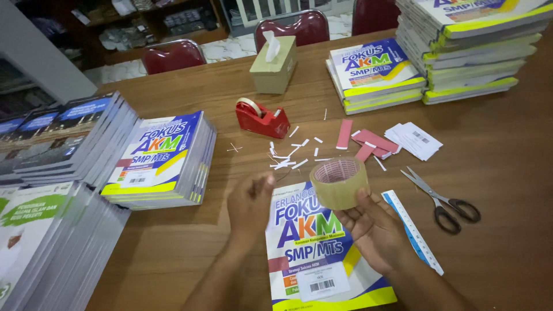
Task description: Cutting labels and paper strips to apply them to book covers for library processing.
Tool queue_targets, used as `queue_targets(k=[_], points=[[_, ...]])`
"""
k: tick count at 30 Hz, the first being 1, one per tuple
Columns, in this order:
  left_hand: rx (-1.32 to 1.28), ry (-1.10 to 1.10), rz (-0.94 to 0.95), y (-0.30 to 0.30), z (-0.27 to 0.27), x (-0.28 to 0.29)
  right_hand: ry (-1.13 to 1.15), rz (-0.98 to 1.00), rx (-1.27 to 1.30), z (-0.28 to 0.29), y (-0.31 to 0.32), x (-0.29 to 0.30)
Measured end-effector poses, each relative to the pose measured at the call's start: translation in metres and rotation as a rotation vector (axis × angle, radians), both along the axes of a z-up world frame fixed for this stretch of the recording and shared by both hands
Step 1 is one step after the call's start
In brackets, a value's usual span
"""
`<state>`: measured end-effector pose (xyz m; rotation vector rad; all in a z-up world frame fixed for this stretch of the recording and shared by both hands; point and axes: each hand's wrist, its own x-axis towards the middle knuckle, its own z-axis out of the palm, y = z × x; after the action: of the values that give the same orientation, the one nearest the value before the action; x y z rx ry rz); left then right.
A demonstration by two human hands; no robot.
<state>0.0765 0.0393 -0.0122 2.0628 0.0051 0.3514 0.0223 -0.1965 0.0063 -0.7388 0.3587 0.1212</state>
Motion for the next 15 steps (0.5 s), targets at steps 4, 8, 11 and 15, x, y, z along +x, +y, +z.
queue_targets(k=[4,8,11,15], points=[[0.080,-0.096,-0.056,0.012,-0.018,0.046,0.158,-0.030,-0.078,0.021,0.003,0.000],[0.166,-0.076,-0.132,-0.006,-0.014,0.042,-0.016,-0.023,0.006,-0.004,-0.006,0.005],[-0.078,0.145,-0.205,-0.037,0.011,0.004,-0.056,-0.035,0.020,-0.016,-0.009,0.006],[-0.247,0.002,-0.395,-0.064,0.005,-0.030,-0.023,-0.034,-0.001,-0.016,-0.007,0.004]])
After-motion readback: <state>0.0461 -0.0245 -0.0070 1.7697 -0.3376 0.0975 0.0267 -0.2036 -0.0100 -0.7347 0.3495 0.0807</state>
